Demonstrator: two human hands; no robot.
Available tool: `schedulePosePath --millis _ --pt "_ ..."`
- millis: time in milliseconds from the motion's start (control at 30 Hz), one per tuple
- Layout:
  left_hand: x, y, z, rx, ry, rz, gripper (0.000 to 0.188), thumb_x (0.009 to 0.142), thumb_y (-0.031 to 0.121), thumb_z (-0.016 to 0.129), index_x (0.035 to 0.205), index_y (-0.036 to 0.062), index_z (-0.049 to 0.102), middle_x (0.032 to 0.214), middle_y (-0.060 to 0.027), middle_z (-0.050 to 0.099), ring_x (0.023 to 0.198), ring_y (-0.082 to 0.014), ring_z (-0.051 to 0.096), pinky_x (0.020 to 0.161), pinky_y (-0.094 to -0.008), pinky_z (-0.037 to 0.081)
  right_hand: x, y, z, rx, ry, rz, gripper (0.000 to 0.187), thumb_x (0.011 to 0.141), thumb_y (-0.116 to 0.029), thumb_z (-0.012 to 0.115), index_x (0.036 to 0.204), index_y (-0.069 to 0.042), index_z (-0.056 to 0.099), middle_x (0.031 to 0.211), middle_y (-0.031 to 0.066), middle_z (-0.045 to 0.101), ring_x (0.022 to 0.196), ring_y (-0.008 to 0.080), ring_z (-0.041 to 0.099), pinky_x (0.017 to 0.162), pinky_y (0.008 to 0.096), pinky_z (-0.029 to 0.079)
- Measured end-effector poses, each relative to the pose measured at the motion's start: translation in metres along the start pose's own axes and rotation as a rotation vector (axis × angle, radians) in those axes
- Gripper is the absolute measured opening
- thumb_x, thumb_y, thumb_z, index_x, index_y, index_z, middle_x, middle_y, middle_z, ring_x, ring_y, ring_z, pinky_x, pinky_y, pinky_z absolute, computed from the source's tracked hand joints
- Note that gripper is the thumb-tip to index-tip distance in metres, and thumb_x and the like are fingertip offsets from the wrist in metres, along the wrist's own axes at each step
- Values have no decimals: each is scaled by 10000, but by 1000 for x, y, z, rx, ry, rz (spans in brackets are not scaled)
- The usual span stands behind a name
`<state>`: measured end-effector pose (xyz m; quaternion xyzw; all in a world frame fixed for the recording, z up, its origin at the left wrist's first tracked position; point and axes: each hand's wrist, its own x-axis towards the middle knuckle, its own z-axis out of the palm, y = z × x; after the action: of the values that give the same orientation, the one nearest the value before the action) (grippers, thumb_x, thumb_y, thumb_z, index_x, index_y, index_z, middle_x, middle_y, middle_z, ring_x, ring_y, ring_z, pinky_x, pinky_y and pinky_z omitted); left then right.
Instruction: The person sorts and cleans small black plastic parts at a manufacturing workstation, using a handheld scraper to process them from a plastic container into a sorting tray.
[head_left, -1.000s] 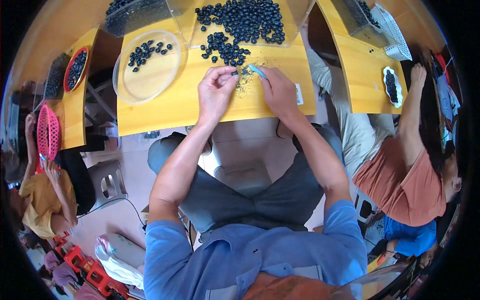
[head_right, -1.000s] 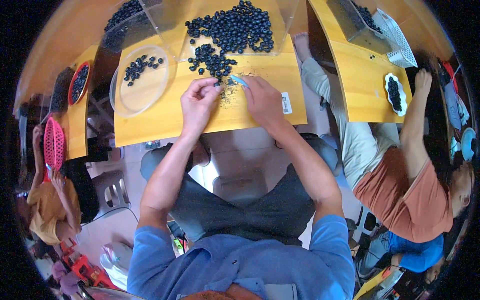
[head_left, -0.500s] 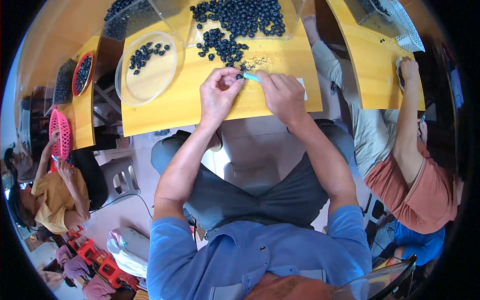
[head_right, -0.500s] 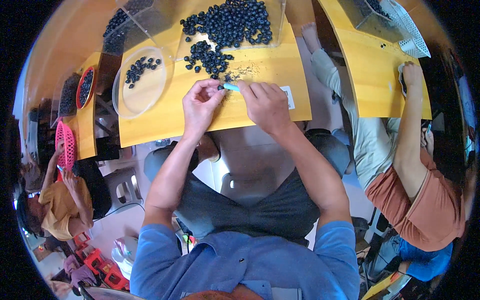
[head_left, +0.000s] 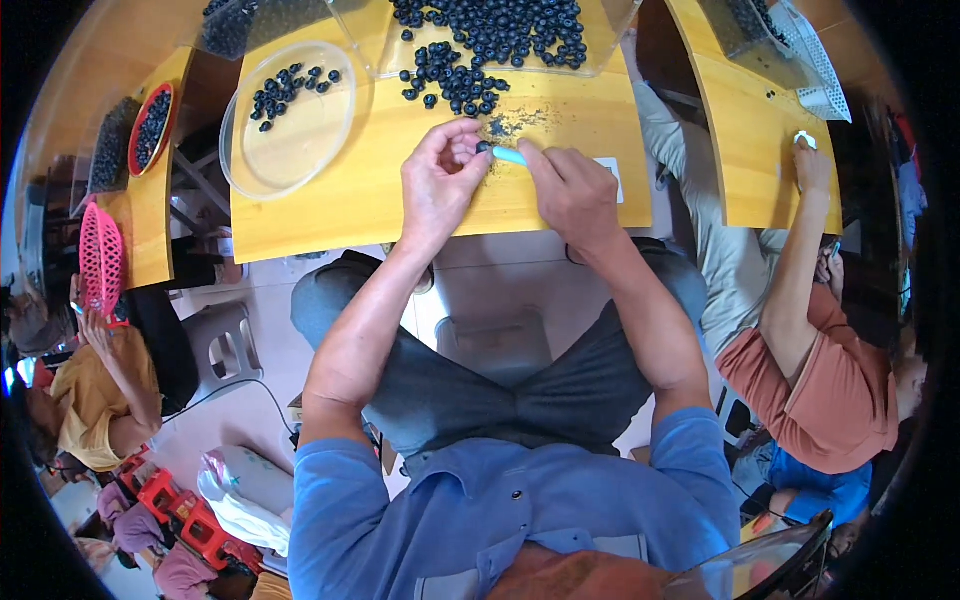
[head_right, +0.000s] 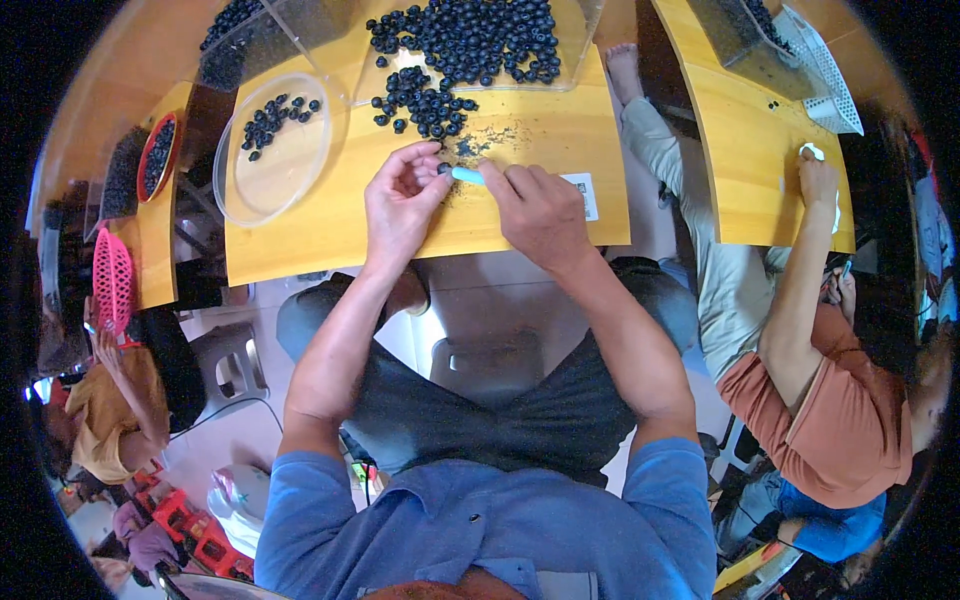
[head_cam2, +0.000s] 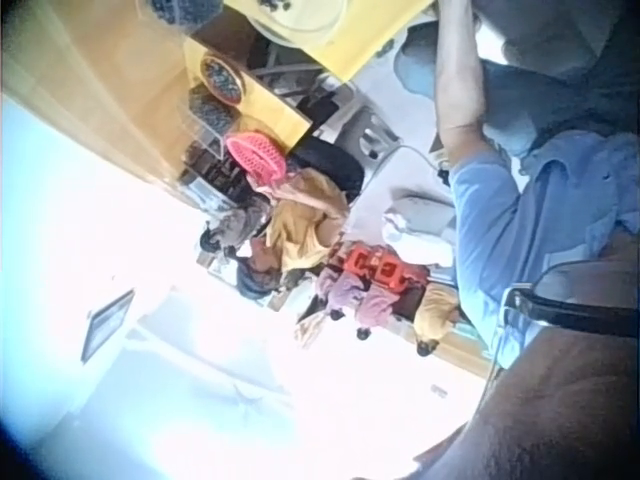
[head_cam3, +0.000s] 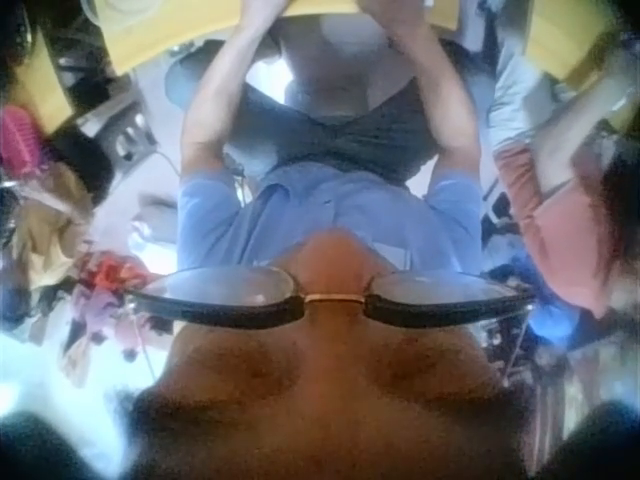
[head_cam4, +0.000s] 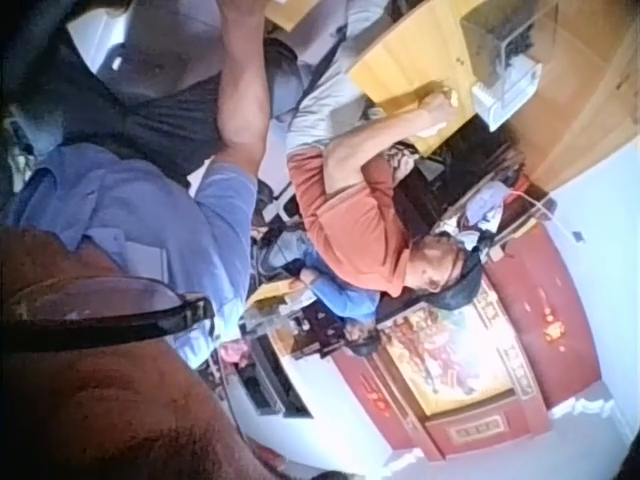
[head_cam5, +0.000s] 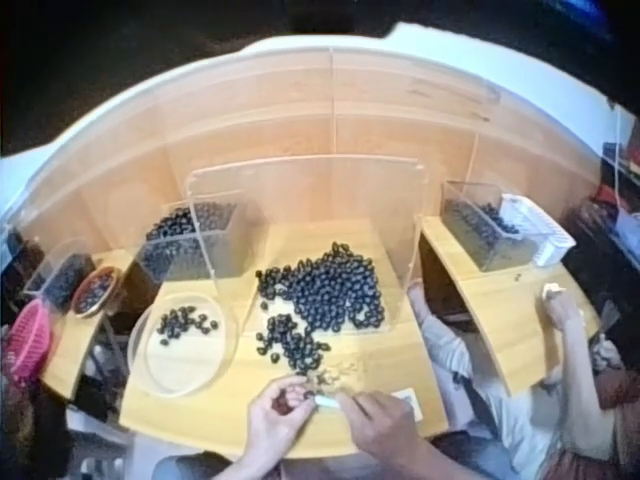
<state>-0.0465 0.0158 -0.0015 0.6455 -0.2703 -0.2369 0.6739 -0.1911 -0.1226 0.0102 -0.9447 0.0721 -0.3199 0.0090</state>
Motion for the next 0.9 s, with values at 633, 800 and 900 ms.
schedulePosePath --millis 633,800,900 --pt "0 -4 -1 -38 -38 -1 401 904 -91 762 1279 8 660 1084 -28 669 952 -86 664 885 -226 554 -2 2 1 29 -24 6 355 875 -98 663 1226 -72 711 774 28 548 672 183 626 560 351 512" --pt "1 -1 -2 -93 -46 -4 415 894 -110 760 1278 -2 645 1109 -46 676 956 -89 667 886 -225 553 -1 2 2 65 -60 67 301 893 -99 644 1188 -80 704 788 42 571 696 205 652 572 367 526" --pt "-8 2 -1 -165 -79 13 429 887 -108 767 1282 -6 633 1108 -58 682 956 -94 669 885 -232 554 3 4 3 63 -88 145 265 899 -98 634 1156 -89 697 790 50 588 709 218 673 583 373 538"
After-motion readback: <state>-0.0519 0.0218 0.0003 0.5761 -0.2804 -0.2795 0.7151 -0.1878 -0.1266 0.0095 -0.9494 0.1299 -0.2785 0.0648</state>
